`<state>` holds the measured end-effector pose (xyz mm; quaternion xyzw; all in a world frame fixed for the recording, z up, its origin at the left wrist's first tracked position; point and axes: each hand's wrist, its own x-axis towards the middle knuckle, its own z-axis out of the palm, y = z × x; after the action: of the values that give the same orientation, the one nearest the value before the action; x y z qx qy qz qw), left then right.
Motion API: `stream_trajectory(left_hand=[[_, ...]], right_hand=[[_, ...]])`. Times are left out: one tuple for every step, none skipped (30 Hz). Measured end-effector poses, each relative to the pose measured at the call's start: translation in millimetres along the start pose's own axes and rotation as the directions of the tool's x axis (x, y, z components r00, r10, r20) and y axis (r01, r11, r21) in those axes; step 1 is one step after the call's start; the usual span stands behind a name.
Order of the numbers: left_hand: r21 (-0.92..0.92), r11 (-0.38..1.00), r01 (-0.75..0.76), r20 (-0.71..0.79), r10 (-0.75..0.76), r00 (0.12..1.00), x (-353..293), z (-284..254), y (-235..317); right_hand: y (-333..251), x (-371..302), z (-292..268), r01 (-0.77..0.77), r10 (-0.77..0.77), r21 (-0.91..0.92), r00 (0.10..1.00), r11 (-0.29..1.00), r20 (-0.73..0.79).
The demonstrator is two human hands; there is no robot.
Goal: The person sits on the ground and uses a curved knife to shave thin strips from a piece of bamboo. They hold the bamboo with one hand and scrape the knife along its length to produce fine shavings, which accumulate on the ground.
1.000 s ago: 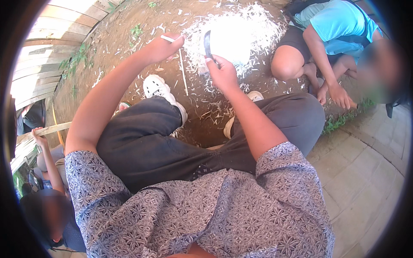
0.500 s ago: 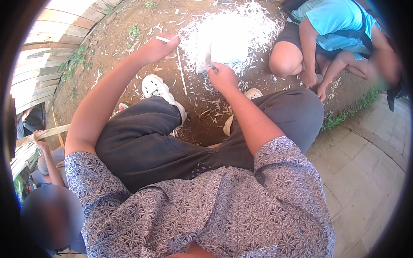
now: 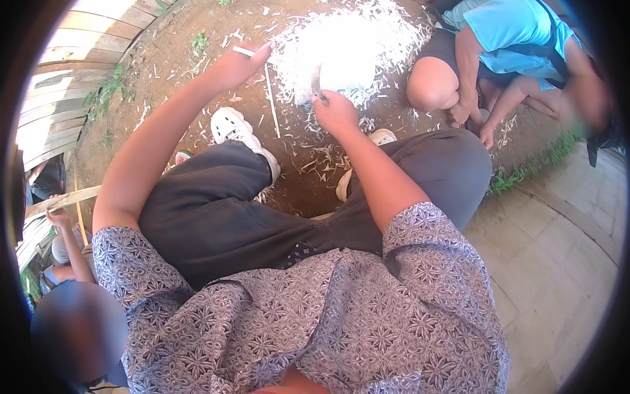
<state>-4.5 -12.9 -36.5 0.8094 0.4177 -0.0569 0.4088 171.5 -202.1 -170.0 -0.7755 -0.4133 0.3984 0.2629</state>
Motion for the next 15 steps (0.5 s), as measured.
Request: stream_trajectory(left_hand=[[0.02,1.0,-0.008,-0.017,0.008,1.0,2.4,2.3,-3.7],[0.028,0.999,-0.025,-0.021,0.026,0.999,3.2,2.6,-4.9],[0.037,0.998,-0.042,-0.026,0.043,0.999,3.9,2.7,-6.4],[0.045,0.997,-0.058,-0.032,0.06,0.998,4.8,3.6,-7.6],[0.047,0.996,-0.075,-0.032,0.076,0.997,5.4,3.6,-7.2],[0.049,0.995,-0.09,-0.034,0.092,0.995,5.8,3.4,-7.2],[0.051,0.993,-0.105,-0.035,0.107,0.994,6.1,3.2,-7.4],[0.057,0.992,-0.113,-0.038,0.116,0.993,6.0,2.7,-6.1],[0.063,0.991,-0.122,-0.041,0.125,0.991,6.8,2.7,-4.3],[0.069,0.989,-0.13,-0.044,0.133,0.99,7.3,3.2,-2.6],[0.077,0.987,-0.14,-0.049,0.144,0.988,6.6,2.9,-1.9],[0.084,0.985,-0.15,-0.053,0.155,0.987,5.9,2.8,-1.2],[0.091,0.983,-0.161,-0.057,0.166,0.984,5.8,2.7,-0.2],[0.103,0.982,-0.157,-0.055,0.163,0.985,5.0,1.4,3.5],[0.113,0.983,-0.146,-0.056,0.153,0.987,1.7,-0.5,6.7]], right_hand=[[-2.2,-1.1,0.5,-0.01,0.01,0.042,1.0,0.999,0.018],[-7.5,-3.2,-0.8,-0.037,0.035,0.062,0.999,0.997,0.031],[-14.6,-6.0,-3.4,-0.064,0.06,0.081,0.997,0.995,0.045],[-17.4,-8.0,-5.1,-0.09,0.085,0.1,0.995,0.991,0.06],[-20.3,-9.7,-5.9,-0.056,0.052,0.102,0.998,0.993,0.042],[-22.7,-11.6,-8.3,-0.085,0.078,0.131,0.995,0.988,0.061],[-24.8,-13.8,-11.7,-0.114,0.102,0.159,0.991,0.981,0.082],[-30.9,-17.9,-15.2,-0.145,0.127,0.187,0.987,0.972,0.102],[-34.5,-21.1,-16.9,-0.151,0.13,0.218,0.986,0.964,0.109],[-37.5,-24.0,-18.2,-0.158,0.133,0.249,0.984,0.956,0.115],[-41.9,-26.1,-19.4,-0.162,0.132,0.281,0.984,0.946,0.123],[-47.2,-28.0,-21.6,-0.158,0.112,0.337,0.982,0.928,0.151],[-53.2,-29.7,-24.4,-0.156,0.092,0.393,0.98,0.906,0.177],[-59.6,-30.9,-27.6,-0.155,0.069,0.447,0.977,0.881,0.202],[-69.8,-31.6,-30.7,-0.141,0.046,0.486,0.978,0.862,0.203]])
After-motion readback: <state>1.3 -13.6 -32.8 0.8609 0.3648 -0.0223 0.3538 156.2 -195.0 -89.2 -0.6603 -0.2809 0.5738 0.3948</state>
